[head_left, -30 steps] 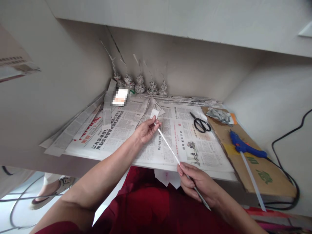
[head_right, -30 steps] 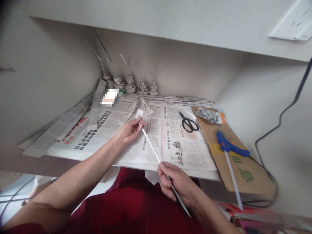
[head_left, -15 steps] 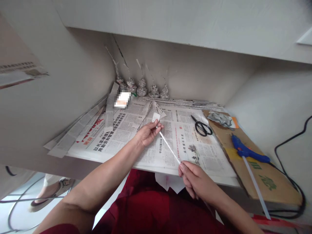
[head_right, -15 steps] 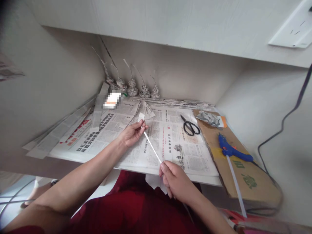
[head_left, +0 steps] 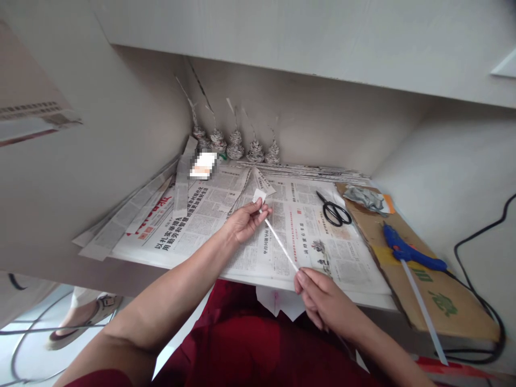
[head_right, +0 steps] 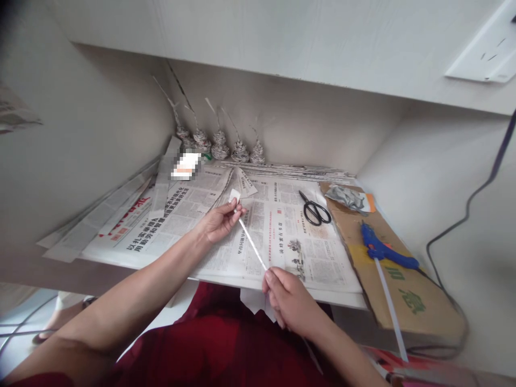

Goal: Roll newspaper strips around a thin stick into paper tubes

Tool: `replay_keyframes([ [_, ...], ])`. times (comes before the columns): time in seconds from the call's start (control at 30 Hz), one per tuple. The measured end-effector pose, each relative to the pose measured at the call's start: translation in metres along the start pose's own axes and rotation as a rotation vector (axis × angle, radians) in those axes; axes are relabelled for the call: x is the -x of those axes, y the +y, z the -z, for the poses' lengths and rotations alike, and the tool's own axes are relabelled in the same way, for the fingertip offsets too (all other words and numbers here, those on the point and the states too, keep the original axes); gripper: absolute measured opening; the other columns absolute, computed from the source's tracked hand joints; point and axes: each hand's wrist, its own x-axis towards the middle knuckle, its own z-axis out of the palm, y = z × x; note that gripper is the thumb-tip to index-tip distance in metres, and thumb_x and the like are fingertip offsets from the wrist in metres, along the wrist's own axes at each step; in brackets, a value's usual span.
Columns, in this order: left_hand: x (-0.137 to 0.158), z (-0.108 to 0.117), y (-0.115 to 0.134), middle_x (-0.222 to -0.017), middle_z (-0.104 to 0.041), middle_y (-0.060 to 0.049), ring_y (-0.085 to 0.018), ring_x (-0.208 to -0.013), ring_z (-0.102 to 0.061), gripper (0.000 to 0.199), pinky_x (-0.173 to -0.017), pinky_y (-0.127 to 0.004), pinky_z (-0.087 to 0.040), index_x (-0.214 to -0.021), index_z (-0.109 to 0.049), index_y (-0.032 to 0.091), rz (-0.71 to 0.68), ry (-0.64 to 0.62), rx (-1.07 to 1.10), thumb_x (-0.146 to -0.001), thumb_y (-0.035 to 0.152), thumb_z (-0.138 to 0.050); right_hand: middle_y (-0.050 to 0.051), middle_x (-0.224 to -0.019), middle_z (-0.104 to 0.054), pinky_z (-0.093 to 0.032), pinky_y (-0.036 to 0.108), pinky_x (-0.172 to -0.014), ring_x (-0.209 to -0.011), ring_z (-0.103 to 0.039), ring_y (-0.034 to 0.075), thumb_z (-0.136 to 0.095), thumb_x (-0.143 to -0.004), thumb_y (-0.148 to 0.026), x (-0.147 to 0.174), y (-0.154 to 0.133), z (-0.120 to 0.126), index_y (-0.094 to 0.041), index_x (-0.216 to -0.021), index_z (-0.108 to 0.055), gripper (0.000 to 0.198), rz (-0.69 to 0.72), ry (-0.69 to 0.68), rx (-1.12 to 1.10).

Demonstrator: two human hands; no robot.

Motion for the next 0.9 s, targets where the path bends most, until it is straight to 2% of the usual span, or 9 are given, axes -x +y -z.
replay_keyframes([
  [0.07,0.000,-0.001,0.000,-0.069,-0.063,-0.007,-0.015,-0.068,-0.068,0.005,-0.058,-0.014,-0.057,-0.082,-0.059,0.006,0.013,-0.002,0.001,-0.082,0.011,-0.056,-0.009,-0.049,-0.027,-0.022,0.021,-0.031,-0.030,-0.026,0.007,-0.027,-0.090,-0.053,0.000,0.002,0.000,-0.023,-0.078,-0.038,0.034,-0.096,-0.164,-0.265],
  [0.13,0.000,-0.001,0.000,-0.069,-0.063,-0.007,-0.015,-0.068,-0.068,0.006,-0.058,-0.014,-0.057,-0.082,-0.059,0.006,0.016,0.001,-0.001,-0.082,0.011,-0.056,-0.009,-0.050,-0.028,-0.023,0.021,-0.030,-0.030,-0.029,0.008,-0.028,-0.090,-0.054,0.000,0.001,0.000,-0.023,-0.080,-0.038,0.034,-0.121,-0.189,-0.328],
  [0.2,0.000,-0.001,0.000,-0.069,-0.063,-0.007,-0.015,-0.067,-0.068,0.006,-0.058,-0.014,-0.057,-0.082,-0.059,0.006,0.007,0.005,-0.009,-0.082,0.011,-0.056,-0.007,-0.053,-0.035,-0.028,0.022,-0.034,-0.035,-0.038,0.009,-0.031,-0.089,-0.053,0.001,-0.002,0.000,-0.023,-0.083,-0.042,0.032,-0.067,-0.079,-0.151],
  [0.3,-0.001,0.000,-0.001,-0.070,-0.063,-0.007,-0.015,-0.069,-0.068,0.005,-0.060,-0.015,-0.057,-0.081,-0.059,0.007,-0.015,0.002,-0.025,-0.082,0.011,-0.057,-0.001,-0.060,-0.046,-0.033,0.023,-0.045,-0.050,-0.048,0.013,-0.044,-0.086,-0.047,-0.001,-0.008,0.000,-0.022,-0.081,-0.047,0.026,0.132,0.228,0.259],
  [0.37,-0.001,0.000,0.000,-0.071,-0.064,-0.007,-0.015,-0.071,-0.068,0.006,-0.061,-0.016,-0.057,-0.081,-0.059,0.007,-0.021,-0.003,-0.029,-0.083,0.012,-0.056,-0.001,-0.058,-0.046,-0.033,0.024,-0.047,-0.051,-0.046,0.012,-0.045,-0.086,-0.045,-0.004,-0.010,0.002,-0.021,-0.076,-0.047,0.026,0.188,0.299,0.330],
  [0.57,0.003,-0.002,0.001,-0.070,-0.062,-0.007,-0.014,-0.069,-0.068,0.008,-0.061,-0.015,-0.057,-0.080,-0.059,0.006,0.018,-0.023,-0.018,-0.083,0.012,-0.055,-0.010,-0.047,-0.024,-0.020,0.019,-0.029,-0.029,-0.023,0.007,-0.034,-0.088,-0.052,-0.009,-0.002,0.004,-0.023,-0.075,-0.036,0.032,-0.115,-0.233,-0.460],
  [0.63,0.003,-0.003,0.001,-0.069,-0.062,-0.007,-0.014,-0.068,-0.068,0.008,-0.060,-0.014,-0.057,-0.080,-0.059,0.006,0.021,-0.033,-0.020,-0.083,0.012,-0.055,-0.010,-0.047,-0.025,-0.021,0.019,-0.028,-0.029,-0.024,0.007,-0.037,-0.088,-0.052,-0.009,-0.002,0.003,-0.024,-0.076,-0.037,0.031,-0.127,-0.273,-0.534],
  [0.83,0.001,-0.001,0.000,-0.070,-0.062,-0.007,-0.015,-0.071,-0.068,0.007,-0.061,-0.016,-0.057,-0.081,-0.059,0.007,-0.007,-0.023,-0.054,-0.082,0.013,-0.057,-0.005,-0.054,-0.045,-0.036,0.023,-0.045,-0.044,-0.047,0.010,-0.045,-0.087,-0.048,-0.013,-0.015,0.002,-0.021,-0.080,-0.048,0.028,0.127,0.174,0.145],
  [0.9,0.001,-0.001,0.000,-0.071,-0.063,-0.007,-0.016,-0.072,-0.068,0.007,-0.062,-0.017,-0.057,-0.082,-0.059,0.007,-0.003,-0.026,-0.051,-0.082,0.013,-0.057,-0.005,-0.053,-0.044,-0.036,0.024,-0.046,-0.043,-0.046,0.010,-0.042,-0.088,-0.048,-0.018,-0.018,0.002,-0.021,-0.077,-0.048,0.029,0.138,0.191,0.176],
])
